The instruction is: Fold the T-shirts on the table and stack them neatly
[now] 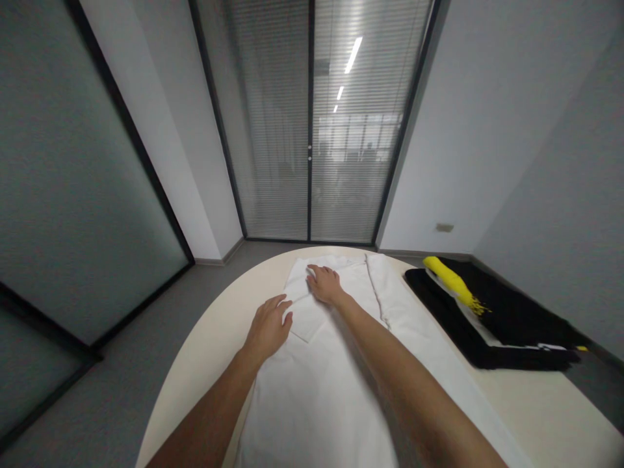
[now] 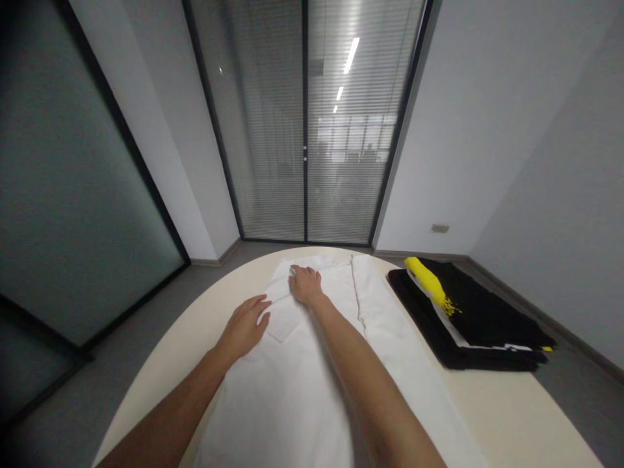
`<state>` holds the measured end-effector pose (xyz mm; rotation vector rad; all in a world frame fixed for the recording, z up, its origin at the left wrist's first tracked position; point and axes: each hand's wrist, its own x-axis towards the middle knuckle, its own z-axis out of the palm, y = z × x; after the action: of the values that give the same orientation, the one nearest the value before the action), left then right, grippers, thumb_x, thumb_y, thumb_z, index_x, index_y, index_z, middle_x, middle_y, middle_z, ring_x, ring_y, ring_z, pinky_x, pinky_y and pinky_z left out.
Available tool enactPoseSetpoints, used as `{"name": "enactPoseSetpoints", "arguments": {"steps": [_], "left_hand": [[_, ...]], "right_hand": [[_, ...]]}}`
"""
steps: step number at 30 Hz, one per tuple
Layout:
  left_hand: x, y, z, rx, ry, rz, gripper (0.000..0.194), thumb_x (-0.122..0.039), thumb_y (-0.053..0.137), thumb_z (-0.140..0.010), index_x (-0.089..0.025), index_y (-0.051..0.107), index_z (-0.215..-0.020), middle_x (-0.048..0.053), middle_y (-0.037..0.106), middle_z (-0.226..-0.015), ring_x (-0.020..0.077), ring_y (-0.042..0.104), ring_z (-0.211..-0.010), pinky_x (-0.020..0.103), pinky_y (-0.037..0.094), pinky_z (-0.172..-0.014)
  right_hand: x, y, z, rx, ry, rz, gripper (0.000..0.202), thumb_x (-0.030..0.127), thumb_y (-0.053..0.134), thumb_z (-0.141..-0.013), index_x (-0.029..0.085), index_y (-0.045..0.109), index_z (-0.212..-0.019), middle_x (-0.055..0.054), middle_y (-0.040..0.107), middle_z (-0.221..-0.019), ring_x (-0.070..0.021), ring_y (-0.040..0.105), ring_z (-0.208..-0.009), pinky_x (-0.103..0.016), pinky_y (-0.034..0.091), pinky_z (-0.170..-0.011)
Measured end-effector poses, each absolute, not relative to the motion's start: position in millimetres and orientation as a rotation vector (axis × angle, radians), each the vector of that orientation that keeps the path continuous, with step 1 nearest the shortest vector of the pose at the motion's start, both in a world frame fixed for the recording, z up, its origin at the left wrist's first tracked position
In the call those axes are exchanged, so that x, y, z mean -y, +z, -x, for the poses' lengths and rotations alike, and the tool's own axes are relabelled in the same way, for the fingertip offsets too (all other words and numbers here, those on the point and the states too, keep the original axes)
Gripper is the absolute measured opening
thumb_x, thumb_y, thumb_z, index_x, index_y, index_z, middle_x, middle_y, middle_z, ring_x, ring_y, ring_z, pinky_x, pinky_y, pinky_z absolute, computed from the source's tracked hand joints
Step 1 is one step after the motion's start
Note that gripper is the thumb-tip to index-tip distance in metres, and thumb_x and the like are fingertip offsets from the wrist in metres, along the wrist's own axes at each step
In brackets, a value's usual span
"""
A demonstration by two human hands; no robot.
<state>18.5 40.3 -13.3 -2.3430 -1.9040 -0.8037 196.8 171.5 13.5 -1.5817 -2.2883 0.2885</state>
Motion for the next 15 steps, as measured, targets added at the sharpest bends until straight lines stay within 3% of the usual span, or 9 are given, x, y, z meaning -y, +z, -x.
{"name": "enactPoseSetpoints", "arguments": {"steps": [8, 12, 15], "left_hand": [[-40.8, -10.1, -20.8, 1.924, -0.819, 2.337, 0.028, -0.02, 0.054, -0.094, -0.021, 0.067, -0.119, 0.01, 0.062, -0.134, 0.0254, 0.056, -0.126, 0.043, 0.042, -0.111], [-41.2, -10.1, -21.0, 1.932, -0.829, 2.339, 0.028, -0.02, 0.055, -0.093, -0.021, 0.067, -0.119, 0.01, 0.063, -0.133, 0.0255, 0.055, -0.127, 0.043, 0.043, -0.11], [-41.2, -10.5, -20.9, 1.943, -0.833, 2.336, 0.029, -0.02, 0.055, -0.093, -0.021, 0.066, -0.12, 0.01, 0.062, -0.134, 0.0259, 0.055, -0.127, 0.043, 0.042, -0.111]], "right_hand": [[-208.5, 10.3, -165.7, 2.328, 0.402, 1.566, 0.039, 0.026, 0.036, -0.099, 0.026, 0.061, -0.129, -0.004, 0.058, -0.144, -0.0257, 0.037, -0.143, -0.05, 0.031, -0.115], [-220.4, 4.8, -151.4, 2.35, 0.403, 1.542, 0.049, 0.019, 0.033, -0.097, 0.028, 0.055, -0.14, 0.0, 0.049, -0.154, -0.0223, 0.034, -0.145, -0.047, 0.03, -0.117], [-224.2, -2.0, -146.7, 2.385, 0.39, 1.542, 0.052, 0.024, 0.031, -0.099, 0.031, 0.046, -0.148, 0.001, 0.039, -0.161, -0.0262, 0.027, -0.149, -0.053, 0.028, -0.117]]}}
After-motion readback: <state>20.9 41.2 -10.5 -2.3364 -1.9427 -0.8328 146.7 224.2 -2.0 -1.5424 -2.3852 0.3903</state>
